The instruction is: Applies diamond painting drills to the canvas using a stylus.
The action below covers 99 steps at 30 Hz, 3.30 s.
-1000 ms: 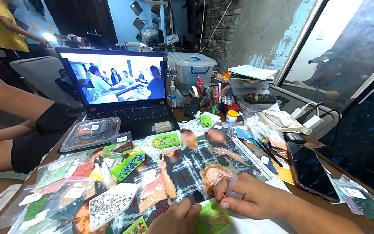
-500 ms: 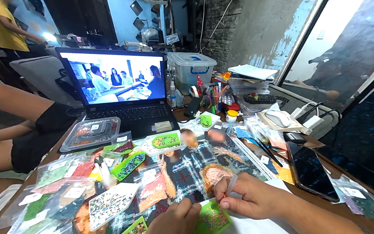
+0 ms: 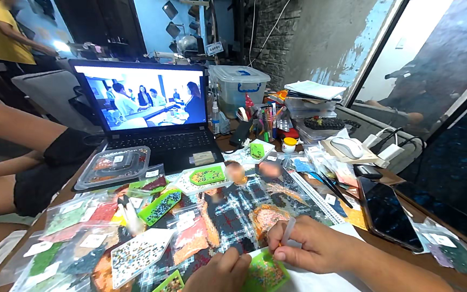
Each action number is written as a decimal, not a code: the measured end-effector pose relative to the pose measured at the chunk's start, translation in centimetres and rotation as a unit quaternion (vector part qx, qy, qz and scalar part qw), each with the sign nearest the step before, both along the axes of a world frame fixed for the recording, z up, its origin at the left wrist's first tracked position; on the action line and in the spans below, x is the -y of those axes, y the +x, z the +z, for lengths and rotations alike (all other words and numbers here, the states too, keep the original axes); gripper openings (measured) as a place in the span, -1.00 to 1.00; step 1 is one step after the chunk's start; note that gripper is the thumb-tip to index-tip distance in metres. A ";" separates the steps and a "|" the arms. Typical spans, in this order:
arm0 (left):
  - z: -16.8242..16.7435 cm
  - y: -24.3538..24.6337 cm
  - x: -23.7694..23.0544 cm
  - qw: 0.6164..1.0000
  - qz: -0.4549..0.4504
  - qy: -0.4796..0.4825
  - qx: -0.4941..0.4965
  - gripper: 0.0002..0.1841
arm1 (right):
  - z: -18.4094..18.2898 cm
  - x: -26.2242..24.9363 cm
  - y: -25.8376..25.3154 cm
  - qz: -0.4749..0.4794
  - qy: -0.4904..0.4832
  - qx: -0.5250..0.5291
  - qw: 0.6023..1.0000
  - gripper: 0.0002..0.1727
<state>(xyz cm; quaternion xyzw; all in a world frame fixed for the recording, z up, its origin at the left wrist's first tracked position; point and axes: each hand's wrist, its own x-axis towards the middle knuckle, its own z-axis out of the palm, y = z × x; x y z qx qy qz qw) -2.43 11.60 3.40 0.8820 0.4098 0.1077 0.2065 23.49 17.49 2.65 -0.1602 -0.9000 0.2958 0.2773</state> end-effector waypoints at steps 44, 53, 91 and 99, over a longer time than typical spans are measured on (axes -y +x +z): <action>-0.1 0.0 0.0 1.000 0.001 -0.003 -0.003 -0.43 | 0.0 0.0 0.0 0.001 -0.005 0.003 1.000 -0.68; 0.1 0.0 0.0 1.000 0.003 -0.008 -0.007 -0.43 | 0.0 0.0 0.0 0.003 -0.005 0.007 1.000 -0.68; -0.1 0.0 0.0 1.000 0.000 0.001 0.000 -0.43 | -0.1 0.0 0.0 0.001 -0.004 0.008 1.000 -0.68; -0.1 0.0 0.1 1.000 -0.003 0.007 0.000 -0.43 | -0.2 0.0 0.0 0.002 -0.009 0.007 1.000 -0.68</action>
